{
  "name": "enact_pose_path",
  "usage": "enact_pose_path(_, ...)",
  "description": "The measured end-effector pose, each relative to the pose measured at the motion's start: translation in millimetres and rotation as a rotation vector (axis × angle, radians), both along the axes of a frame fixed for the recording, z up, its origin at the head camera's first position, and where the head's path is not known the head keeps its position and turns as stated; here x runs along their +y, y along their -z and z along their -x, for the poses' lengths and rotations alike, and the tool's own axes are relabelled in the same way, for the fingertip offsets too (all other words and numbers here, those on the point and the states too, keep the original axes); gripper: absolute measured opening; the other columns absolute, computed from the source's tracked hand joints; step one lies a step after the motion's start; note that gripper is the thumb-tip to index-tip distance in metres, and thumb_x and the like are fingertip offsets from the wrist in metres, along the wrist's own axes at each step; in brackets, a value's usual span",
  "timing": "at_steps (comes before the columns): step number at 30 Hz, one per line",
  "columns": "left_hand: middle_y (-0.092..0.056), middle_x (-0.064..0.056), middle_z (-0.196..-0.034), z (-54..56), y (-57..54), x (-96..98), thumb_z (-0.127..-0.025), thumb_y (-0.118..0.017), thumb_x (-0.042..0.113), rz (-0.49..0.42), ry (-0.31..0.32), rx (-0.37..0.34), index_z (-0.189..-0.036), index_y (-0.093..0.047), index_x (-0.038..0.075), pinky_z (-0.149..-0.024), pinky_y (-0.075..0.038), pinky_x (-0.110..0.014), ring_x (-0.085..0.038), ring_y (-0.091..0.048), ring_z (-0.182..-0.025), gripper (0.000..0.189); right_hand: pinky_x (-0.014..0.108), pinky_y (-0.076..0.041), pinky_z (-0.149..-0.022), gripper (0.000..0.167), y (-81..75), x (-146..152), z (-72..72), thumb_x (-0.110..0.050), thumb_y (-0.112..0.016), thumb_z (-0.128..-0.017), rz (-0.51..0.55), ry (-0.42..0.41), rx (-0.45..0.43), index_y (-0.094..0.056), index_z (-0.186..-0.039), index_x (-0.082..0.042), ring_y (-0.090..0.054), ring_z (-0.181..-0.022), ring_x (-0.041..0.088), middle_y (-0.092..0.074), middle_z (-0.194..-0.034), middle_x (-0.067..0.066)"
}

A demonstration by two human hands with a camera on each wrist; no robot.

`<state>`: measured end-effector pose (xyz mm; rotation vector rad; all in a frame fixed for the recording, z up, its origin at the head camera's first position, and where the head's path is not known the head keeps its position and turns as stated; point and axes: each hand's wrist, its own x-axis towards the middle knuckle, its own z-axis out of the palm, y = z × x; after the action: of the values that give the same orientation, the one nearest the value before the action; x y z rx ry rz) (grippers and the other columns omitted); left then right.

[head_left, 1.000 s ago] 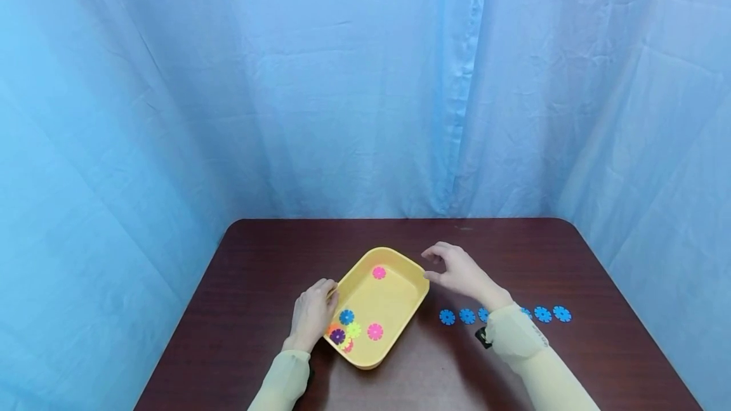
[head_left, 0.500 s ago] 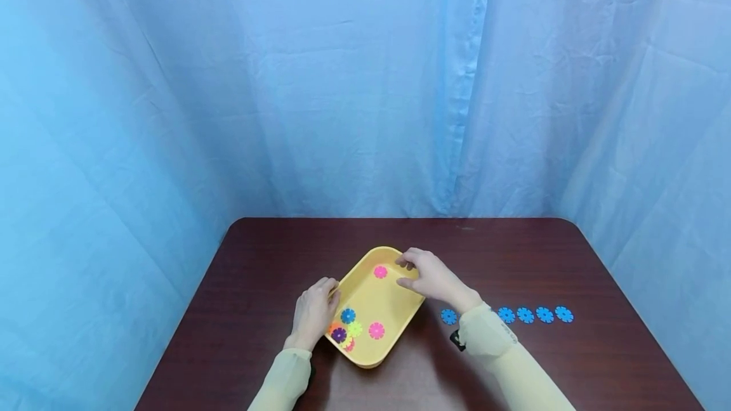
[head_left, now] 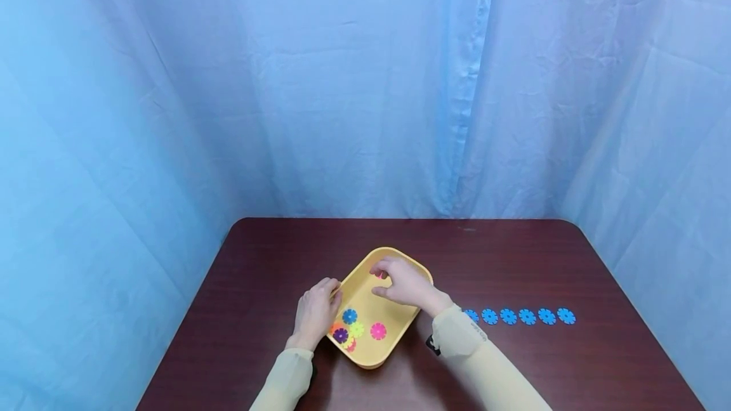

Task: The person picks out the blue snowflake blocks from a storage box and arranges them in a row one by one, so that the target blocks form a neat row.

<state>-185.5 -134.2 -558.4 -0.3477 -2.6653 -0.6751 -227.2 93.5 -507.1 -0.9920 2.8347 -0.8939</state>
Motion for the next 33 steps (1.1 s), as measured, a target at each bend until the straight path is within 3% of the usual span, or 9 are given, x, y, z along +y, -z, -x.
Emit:
enact_pose_path(8, -0.064, 0.005, -0.083, 0.1, -1.5, 0.2, -0.089, -0.075, 0.012, -0.006, 0.013, 0.014, -0.092, -0.071, 0.015, -0.057, -0.049, -0.032, -0.014, -0.060, -0.064, 0.006, 0.036, -0.051, -0.082, 0.032, 7.8, -23.0, -3.3, -0.016, -0.079, -0.085, -0.023, -0.068, -0.003, -0.069, -0.110, 0.001, -0.063, -0.093, 0.025, -0.069, -0.102, 0.012)
enact_pose_path(18, -0.061, 0.006, -0.080, 0.4, -0.8, -0.9, -0.090, -0.074, 0.014, 0.005, 0.007, 0.016, -0.090, -0.070, 0.016, -0.055, -0.047, -0.031, -0.014, -0.060, -0.063, 0.005, 0.033, -0.052, -0.087, 0.035, 20.1, -49.2, -11.1, -0.018, -0.080, -0.083, -0.086, -0.052, -0.076, -0.070, -0.112, 0.000, -0.064, -0.098, 0.022, -0.068, -0.108, 0.010)
enact_pose_path(24, -0.061, 0.006, -0.079, 0.4, -0.9, -0.9, -0.088, -0.075, 0.012, 0.002, 0.012, 0.038, -0.089, -0.070, 0.014, -0.053, -0.046, -0.032, -0.017, -0.061, -0.062, 0.005, 0.028, -0.051, -0.081, 0.031, 30.7, -58.7, -17.4, -0.020, -0.081, -0.082, -0.123, -0.038, -0.049, -0.072, -0.106, -0.002, -0.059, -0.086, 0.012, -0.066, -0.104, 0.008)
enact_pose_path(33, -0.062, 0.005, -0.081, -0.1, -0.3, -1.1, -0.088, -0.075, 0.013, -0.008, 0.016, 0.042, -0.090, -0.070, 0.014, -0.053, -0.046, -0.033, -0.018, -0.061, -0.062, 0.005, 0.025, -0.046, -0.069, 0.025, 41.1, -69.3, -22.0, -0.024, -0.084, -0.077, -0.203, -0.048, 0.001, -0.071, -0.093, -0.010, -0.051, -0.072, 0.008, -0.062, -0.091, 0.000)
